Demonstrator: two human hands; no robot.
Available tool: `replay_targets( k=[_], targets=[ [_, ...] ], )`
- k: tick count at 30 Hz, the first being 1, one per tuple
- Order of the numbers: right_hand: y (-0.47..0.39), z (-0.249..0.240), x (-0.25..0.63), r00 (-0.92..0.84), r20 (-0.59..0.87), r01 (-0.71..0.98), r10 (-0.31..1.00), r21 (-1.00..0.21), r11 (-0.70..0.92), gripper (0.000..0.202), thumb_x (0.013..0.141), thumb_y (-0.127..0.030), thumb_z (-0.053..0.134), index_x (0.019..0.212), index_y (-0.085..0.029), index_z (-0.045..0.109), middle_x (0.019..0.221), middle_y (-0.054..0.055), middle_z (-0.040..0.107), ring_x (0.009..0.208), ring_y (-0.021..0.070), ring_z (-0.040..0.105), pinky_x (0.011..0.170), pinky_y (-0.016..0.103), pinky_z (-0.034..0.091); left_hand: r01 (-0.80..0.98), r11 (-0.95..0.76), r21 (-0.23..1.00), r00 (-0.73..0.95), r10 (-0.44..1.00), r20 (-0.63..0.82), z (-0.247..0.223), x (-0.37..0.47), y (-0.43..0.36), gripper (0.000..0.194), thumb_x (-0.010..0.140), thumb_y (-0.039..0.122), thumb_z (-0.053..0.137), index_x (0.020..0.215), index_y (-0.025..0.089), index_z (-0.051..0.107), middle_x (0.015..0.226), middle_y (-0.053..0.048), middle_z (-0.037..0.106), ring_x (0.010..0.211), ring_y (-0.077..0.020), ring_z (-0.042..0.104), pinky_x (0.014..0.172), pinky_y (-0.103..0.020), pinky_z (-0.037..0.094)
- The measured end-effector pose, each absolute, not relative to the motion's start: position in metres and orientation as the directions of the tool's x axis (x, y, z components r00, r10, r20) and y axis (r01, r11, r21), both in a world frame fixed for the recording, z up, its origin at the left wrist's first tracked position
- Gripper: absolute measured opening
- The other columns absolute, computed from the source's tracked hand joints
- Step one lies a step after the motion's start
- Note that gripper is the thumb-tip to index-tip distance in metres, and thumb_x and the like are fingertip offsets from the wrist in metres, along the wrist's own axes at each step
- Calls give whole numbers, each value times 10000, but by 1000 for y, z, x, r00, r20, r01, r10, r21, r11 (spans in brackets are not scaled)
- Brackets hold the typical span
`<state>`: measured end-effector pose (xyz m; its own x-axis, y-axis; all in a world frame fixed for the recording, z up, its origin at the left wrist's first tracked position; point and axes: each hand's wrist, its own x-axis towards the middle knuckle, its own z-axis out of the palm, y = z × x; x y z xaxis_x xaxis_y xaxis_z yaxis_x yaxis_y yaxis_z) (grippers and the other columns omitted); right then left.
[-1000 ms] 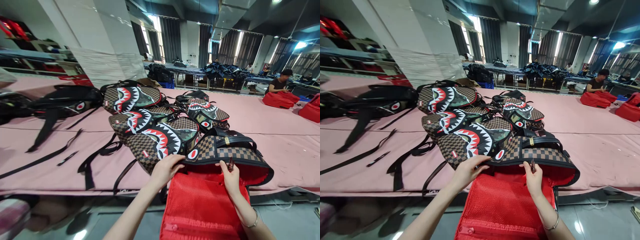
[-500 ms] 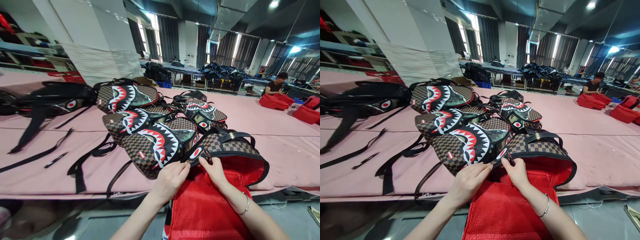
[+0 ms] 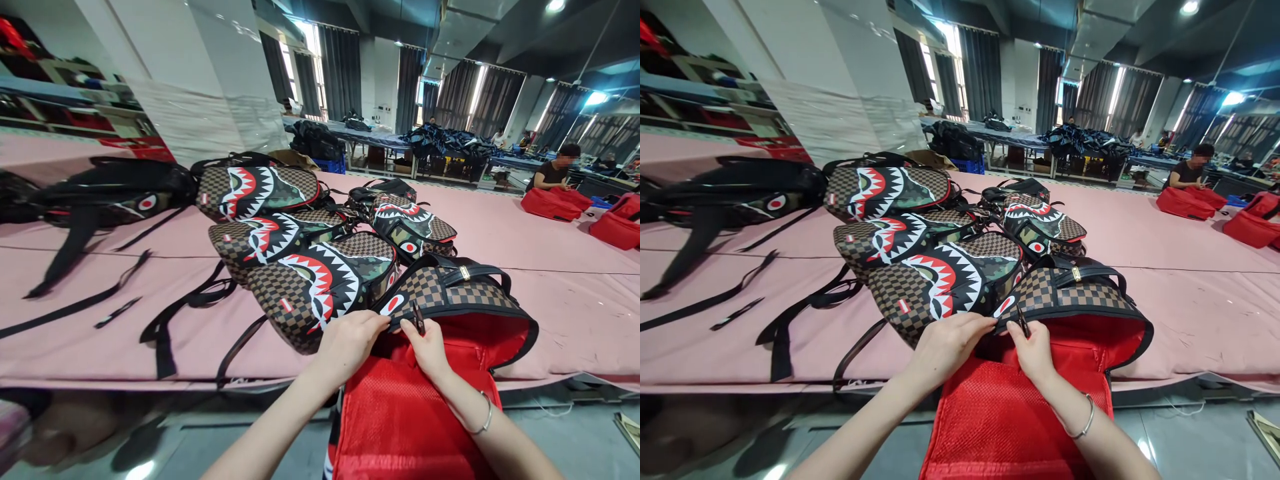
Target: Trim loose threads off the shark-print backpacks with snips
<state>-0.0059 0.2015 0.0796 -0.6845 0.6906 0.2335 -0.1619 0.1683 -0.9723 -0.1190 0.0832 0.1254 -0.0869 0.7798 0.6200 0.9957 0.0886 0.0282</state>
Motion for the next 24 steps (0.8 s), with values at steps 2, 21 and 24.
replay_targets(
  k=[2,21,24],
  targets=[
    [202,77,-6,-687,229,-140,689,-973,184,324,781,-419,547,665,-150,684,730,78,692,713,199,637,726,312,480,991,114,-69,-53,810,584,130,-113,85,178,836,148,451,820,176,625,721,-6,667,613,-119,609,510,-204,437],
    [202,74,-8,-704,214,-147,677,-977,157,319,790,-419,542,680,-159,691,752,67,696,736,191,633,758,299,463,507,-157,848,-391,834,388,139,-130,66,236,804,313,507,649,162,599,654,-33,644,615,-127,598,592,-234,493],
    [202,74,-8,-712,228,-174,664,-974,147,315,790,-423,542,687,-164,688,755,65,694,735,189,631,768,310,464,700,-159,697,-302,818,489,136,-130,72,200,810,273,516,944,186,636,955,-69,676,832,-151,625,713,-253,512]
  ],
)
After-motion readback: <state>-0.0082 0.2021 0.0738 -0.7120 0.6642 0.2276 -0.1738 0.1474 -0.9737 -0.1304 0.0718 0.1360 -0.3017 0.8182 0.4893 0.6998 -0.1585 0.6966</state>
